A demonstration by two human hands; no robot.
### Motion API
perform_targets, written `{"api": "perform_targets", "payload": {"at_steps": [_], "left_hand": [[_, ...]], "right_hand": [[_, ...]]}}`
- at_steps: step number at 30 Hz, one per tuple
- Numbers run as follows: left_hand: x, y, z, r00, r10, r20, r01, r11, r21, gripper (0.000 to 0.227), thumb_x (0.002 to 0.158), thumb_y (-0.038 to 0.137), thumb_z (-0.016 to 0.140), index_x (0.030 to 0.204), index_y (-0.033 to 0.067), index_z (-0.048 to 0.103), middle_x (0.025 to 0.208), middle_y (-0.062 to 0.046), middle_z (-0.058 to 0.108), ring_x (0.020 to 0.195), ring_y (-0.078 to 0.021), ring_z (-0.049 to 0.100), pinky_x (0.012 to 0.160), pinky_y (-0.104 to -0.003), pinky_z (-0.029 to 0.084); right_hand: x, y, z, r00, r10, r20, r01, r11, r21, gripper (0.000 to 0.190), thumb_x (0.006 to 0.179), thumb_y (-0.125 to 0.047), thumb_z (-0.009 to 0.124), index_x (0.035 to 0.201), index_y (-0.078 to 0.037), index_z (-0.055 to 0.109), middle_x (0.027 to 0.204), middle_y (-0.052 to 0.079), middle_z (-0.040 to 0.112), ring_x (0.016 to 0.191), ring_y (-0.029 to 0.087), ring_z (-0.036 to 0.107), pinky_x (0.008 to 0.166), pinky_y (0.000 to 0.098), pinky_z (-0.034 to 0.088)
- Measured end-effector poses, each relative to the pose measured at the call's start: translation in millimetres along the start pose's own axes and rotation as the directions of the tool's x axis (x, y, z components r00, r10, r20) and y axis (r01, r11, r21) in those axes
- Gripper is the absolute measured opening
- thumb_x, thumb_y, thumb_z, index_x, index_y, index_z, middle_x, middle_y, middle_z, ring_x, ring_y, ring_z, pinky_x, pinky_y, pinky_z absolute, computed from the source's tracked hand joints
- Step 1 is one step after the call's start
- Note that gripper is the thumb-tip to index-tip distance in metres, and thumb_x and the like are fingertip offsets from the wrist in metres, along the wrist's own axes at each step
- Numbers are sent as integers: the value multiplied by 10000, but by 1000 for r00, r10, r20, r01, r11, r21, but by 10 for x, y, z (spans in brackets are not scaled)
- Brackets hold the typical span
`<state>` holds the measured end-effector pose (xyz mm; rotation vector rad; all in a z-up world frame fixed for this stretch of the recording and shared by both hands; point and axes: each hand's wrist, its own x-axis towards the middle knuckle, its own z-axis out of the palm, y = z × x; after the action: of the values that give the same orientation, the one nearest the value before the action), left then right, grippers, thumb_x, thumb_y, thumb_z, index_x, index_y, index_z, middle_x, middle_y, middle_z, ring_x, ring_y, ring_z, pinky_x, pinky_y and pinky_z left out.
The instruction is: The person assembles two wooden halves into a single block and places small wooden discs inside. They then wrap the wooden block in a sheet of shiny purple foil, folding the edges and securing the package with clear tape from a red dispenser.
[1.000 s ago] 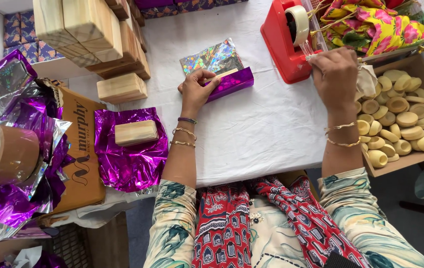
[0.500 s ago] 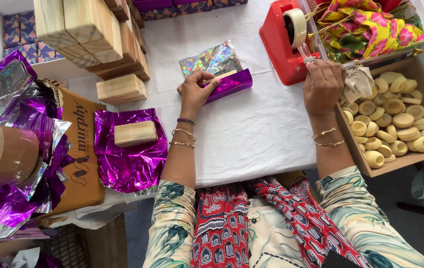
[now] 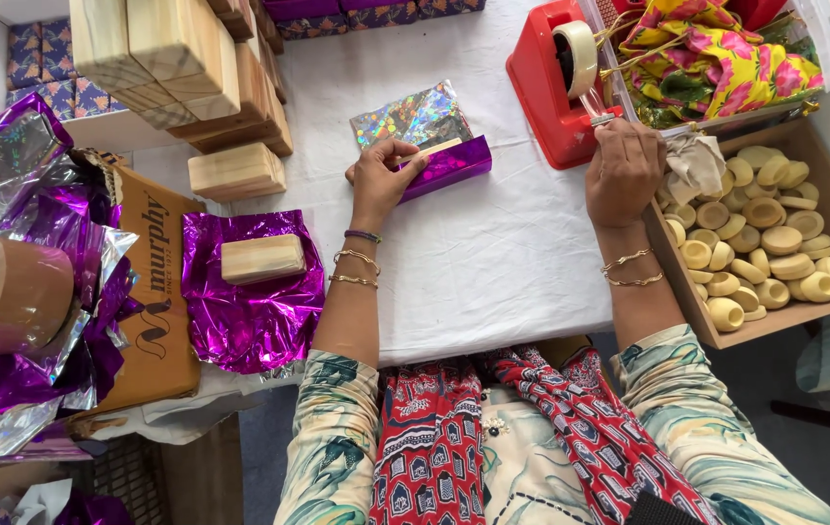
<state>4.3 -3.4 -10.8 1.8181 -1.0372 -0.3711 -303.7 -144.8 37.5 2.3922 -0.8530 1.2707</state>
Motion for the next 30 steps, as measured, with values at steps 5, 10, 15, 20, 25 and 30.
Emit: {"api": "perform_targets", "payload": {"at_steps": [5, 10, 15, 20, 25, 30], "left_hand": [[-1, -12, 4, 1000, 1, -3, -1, 1000, 31, 273, 788, 403, 870, 935, 180, 817, 739, 91, 695, 718, -40, 607, 908, -282, 308], [8, -76, 21, 1000, -22, 12, 23, 1000, -19, 288, 788, 433, 856, 949, 197, 814, 731, 114, 691, 704, -26, 596, 891, -264, 350], [14, -39, 10, 1000, -11, -2, 11, 1000, 12, 288, 783, 430, 865, 947, 198, 823, 726, 100, 686, 693, -40, 588, 898, -288, 341], [52, -146, 71, 998, 44, -48, -43, 999, 11, 272, 783, 426, 865, 929, 202, 816, 755, 118, 710, 709, -32, 630, 917, -324, 325], [1, -30, 9, 999, -28, -20, 29, 999, 34, 256, 782, 421, 863, 912, 207, 811, 746, 54, 724, 719, -68, 657, 891, -329, 364], [44, -169, 84, 1000, 19, -21, -20, 998, -66, 281, 788, 433, 845, 918, 190, 791, 843, 65, 769, 762, -50, 700, 861, -296, 426]], "right_hand": [[-11, 14, 1, 1000, 0, 0, 0, 1000, -1, 80, 1000, -12, 687, 1067, -51, 708, 1128, 108, 711, 1133, 309, 648, 1061, 436, 480], [-9, 28, -3, 1000, 3, 18, -3, 1000, 25, 83, 1006, -15, 685, 1075, -54, 710, 1131, 109, 712, 1137, 307, 649, 1064, 434, 483], [-176, 107, 144, 995, 13, 95, -15, 1000, 18, 49, 1038, -19, 693, 1013, -60, 700, 1048, 118, 696, 1113, 304, 663, 1065, 436, 486], [-29, -293, -94, 997, -24, 72, 16, 995, 103, 90, 925, -3, 740, 1010, -33, 730, 1046, 142, 734, 1081, 318, 668, 1029, 443, 489], [88, -680, 110, 777, 48, 628, -618, 250, 745, 142, 882, 5, 809, 985, -81, 764, 968, 53, 754, 942, 115, 696, 862, 292, 565], [672, -889, 535, 851, -242, 465, -321, 461, 827, 142, 845, 19, 836, 955, -51, 781, 973, 78, 750, 874, 176, 685, 748, 288, 525]]}}
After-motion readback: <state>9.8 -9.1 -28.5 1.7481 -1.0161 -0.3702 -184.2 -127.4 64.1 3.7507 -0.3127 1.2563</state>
